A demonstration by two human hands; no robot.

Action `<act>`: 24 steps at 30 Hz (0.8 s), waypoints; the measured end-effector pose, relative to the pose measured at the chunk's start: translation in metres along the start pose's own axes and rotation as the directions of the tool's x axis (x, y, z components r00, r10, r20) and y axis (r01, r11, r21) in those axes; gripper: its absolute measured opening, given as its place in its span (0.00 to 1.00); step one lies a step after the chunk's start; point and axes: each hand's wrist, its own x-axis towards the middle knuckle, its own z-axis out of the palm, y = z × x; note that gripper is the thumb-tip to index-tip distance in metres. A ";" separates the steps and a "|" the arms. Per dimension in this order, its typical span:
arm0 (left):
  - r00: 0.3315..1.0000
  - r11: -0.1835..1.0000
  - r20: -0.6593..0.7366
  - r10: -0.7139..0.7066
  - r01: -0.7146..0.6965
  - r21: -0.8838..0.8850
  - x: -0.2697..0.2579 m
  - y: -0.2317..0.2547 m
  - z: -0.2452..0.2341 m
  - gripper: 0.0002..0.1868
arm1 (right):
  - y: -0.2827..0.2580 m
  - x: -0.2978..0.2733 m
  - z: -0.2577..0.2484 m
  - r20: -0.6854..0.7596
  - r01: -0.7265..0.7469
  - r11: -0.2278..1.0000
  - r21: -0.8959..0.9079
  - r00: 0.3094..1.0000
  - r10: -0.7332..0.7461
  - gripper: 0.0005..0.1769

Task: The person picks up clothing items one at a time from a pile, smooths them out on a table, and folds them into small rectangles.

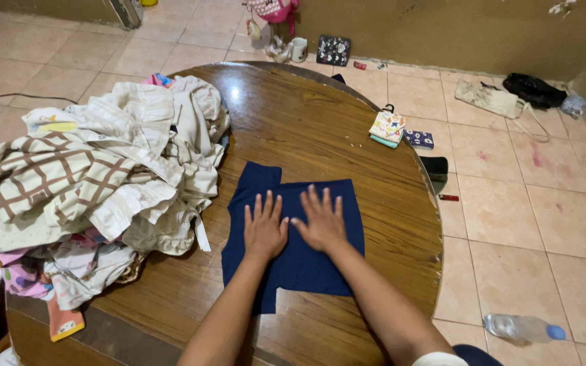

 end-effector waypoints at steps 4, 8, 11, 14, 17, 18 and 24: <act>0.992 0.992 0.004 -0.124 0.124 0.006 -0.002 -0.006 -0.012 0.37 | 0.031 0.002 -0.033 0.035 -0.184 0.982 -0.035 0.982 0.186 0.48; 0.973 0.975 0.071 -0.217 0.214 0.056 -0.016 -0.006 -0.022 0.37 | 0.045 -0.006 -0.033 0.025 -0.232 0.966 -0.115 0.971 0.236 0.47; 0.983 0.984 0.048 -0.176 0.175 0.025 -0.034 0.003 -0.023 0.36 | 0.028 -0.010 -0.022 -0.086 -0.115 0.979 -0.169 0.991 0.101 0.45; 0.996 0.995 0.007 -0.084 0.084 -0.051 -0.049 0.011 -0.016 0.34 | -0.018 -0.032 0.002 -0.067 0.053 0.991 -0.124 0.996 -0.061 0.41; 0.998 0.997 0.000 -0.060 0.060 -0.052 -0.071 0.010 -0.008 0.33 | -0.050 -0.060 0.016 -0.045 0.178 0.984 0.013 0.983 -0.178 0.38; 0.998 0.997 -0.005 -0.060 0.060 -0.038 -0.077 0.008 -0.008 0.33 | -0.050 -0.067 0.013 -0.024 0.162 0.987 0.015 0.987 -0.162 0.39; 0.994 0.999 -0.096 -0.042 0.040 -0.021 -0.119 -0.022 -0.029 0.38 | -0.019 -0.105 -0.019 0.040 0.001 1.000 -0.015 0.999 0.000 0.43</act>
